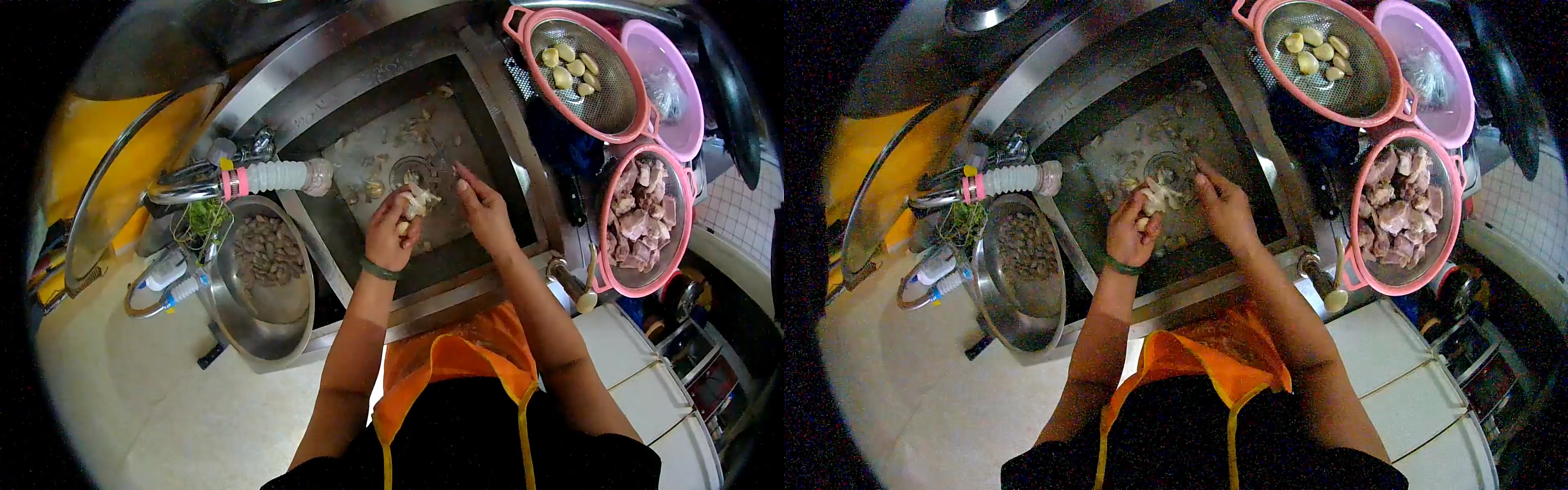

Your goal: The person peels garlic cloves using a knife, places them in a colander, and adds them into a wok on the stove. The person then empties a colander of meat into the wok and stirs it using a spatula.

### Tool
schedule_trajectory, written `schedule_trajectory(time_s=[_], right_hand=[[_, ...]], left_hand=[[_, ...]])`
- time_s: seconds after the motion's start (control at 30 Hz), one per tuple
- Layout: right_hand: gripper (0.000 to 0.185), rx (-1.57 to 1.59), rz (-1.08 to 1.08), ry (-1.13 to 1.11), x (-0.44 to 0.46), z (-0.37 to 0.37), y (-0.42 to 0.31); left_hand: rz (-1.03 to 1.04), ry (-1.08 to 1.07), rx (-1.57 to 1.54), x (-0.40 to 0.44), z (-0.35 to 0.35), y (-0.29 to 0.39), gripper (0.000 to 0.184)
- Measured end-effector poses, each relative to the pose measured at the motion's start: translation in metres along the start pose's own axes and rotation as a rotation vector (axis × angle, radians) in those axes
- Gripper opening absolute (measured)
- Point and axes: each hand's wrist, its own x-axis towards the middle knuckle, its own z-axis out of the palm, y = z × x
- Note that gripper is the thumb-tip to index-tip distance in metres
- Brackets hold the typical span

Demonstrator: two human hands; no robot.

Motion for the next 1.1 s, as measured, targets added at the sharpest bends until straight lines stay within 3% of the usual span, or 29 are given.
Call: schedule_trajectory(time_s=[0.07, 0.17, 0.3, 0.33, 0.5, 0.57, 0.67, 0.9, 1.1], right_hand=[[0.040, 0.013, -0.064, -0.021, -0.001, 0.003, 0.007], [0.041, -0.009, -0.103, -0.171, -0.015, 0.013, -0.002], [0.043, -0.102, 0.004, -0.265, -0.013, 0.017, 0.008], [0.044, -0.065, 0.138, -0.252, -0.012, 0.016, 0.000], [0.044, -0.183, -0.393, -0.129, -0.010, 0.020, 0.014], [0.044, -0.302, -0.461, -0.138, -0.016, 0.022, 0.011], [0.043, -0.434, -0.298, -0.203, -0.025, 0.023, -0.007], [0.040, -0.425, -0.314, -0.195, -0.024, 0.026, -0.008], [0.039, -0.415, -0.346, -0.194, -0.017, 0.031, -0.004]], left_hand=[[0.039, 0.050, 0.083, -0.003, 0.009, 0.004, 0.022], [0.238, 0.084, 0.474, 0.003, 0.008, -0.002, 0.021], [0.212, 0.084, 0.382, 0.001, 0.007, -0.006, 0.020], [0.181, 0.098, 0.369, -0.004, 0.016, 0.001, 0.020], [0.127, 0.057, 0.273, -0.005, 0.006, 0.001, 0.018], [0.143, 0.091, 0.243, -0.008, 0.004, -0.004, 0.018], [0.111, 0.183, 0.246, -0.013, 0.017, -0.002, 0.019], [0.187, 0.069, 0.309, -0.014, 0.015, 0.002, 0.018], [0.218, 0.122, 0.482, -0.010, 0.013, 0.011, 0.017]])
